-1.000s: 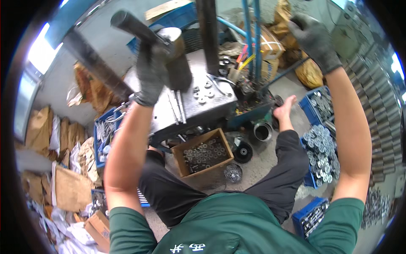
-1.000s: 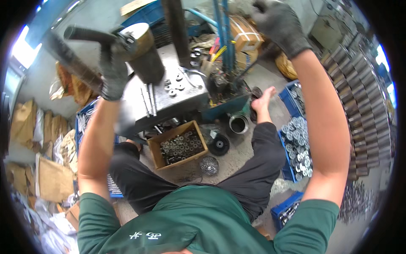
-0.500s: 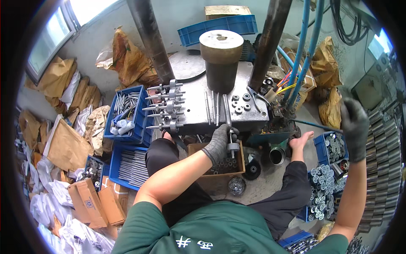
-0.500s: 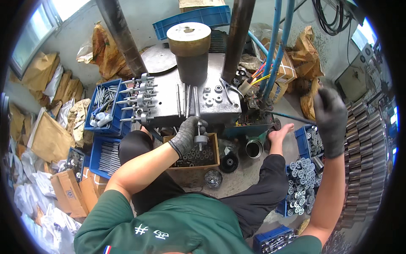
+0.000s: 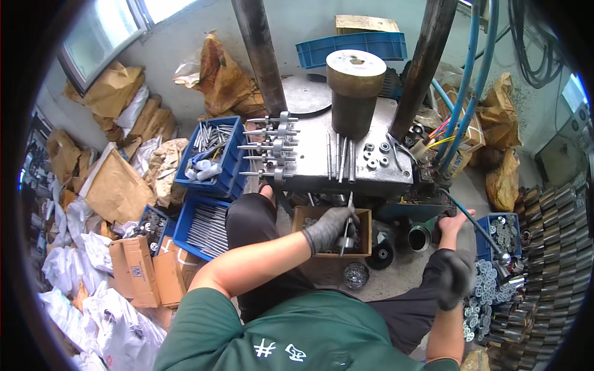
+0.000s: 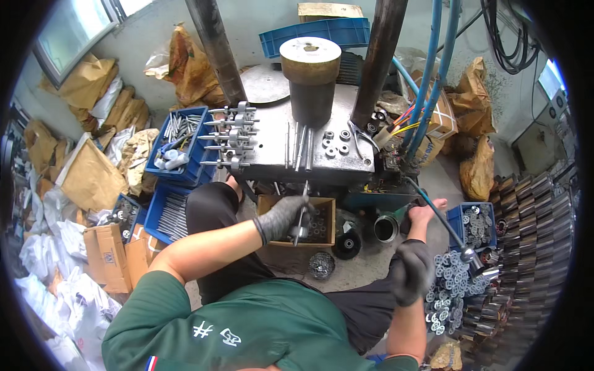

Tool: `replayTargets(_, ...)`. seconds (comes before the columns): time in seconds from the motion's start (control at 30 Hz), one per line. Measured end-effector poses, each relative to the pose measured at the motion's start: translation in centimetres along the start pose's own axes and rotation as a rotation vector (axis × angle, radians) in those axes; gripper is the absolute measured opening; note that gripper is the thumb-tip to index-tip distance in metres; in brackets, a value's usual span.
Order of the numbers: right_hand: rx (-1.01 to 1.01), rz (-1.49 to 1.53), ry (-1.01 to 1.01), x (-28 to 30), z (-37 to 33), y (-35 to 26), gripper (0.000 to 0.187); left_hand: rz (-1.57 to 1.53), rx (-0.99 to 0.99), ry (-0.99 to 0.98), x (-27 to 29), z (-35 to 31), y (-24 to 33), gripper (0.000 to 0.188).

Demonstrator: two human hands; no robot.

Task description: Operating a hydraulic press machine to process and assemble metal components.

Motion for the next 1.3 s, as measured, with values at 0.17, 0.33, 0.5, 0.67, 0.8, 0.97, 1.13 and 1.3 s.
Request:
replayTargets(0.17, -0.811, 0.062, -0.094, -9.5, -15.6, 12.9, 0.015, 0.307, -0.56, -0.018, 2.7, -6.4, 3.2, 0.027)
replayTargets(0.33, -1.132, 0.261, -0.179, -11.6, -24.6, 15.7, 0.019, -0.021, -0.667, 0.266, 11.3, -8.9, 10.3, 0.018)
replayTargets(0.5, -1.157, 0.275, -0.192, -11.8, -25.3, 16.9, 0.017, -0.498, -0.551, 0.579, 23.1, -4.7, 13.9, 0.014)
replayTargets(0.67, -1.135, 0.292, -0.139, -12.1, -26.2, 17.9, 0.019, -0.626, -0.402, 0.422, 27.3, 1.4, 14.4, 0.014)
replayTargets(0.8, -1.139, 0.224, -0.192, -12.0, -27.0, 17.9, 0.018, -0.682, -0.434, 0.49, 26.1, -0.1, 13.1, 0.013)
replayTargets(0.97, -1.141, 0.143, -0.254, -12.2, -27.5, 17.5, 0.019, -0.468, -0.411, 0.496, 18.5, -3.8, 9.2, 0.011)
replayTargets(1.13, -1.035, 0.06, -0.304, -12.9, -28.0, 17.5, 0.019, 0.649, -0.979, 0.157, 6.1, -4.0, 13.1, 0.032)
replayTargets(1.3, -0.775, -0.022, -0.387, -14.0, -26.8, 16.2, 0.019, 1.52, -1.302, 0.48, 2.9, -2.7, 16.0, 0.039)
Point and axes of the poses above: each hand's wrist, its own z-axis towards the middle knuckle, its own x-axis out of the back of the hand, y = z × x, the point moved 9 cm from there along z, towards the middle knuckle, and after that the axes turned 14 degrees about y, right-handed, at the moved point
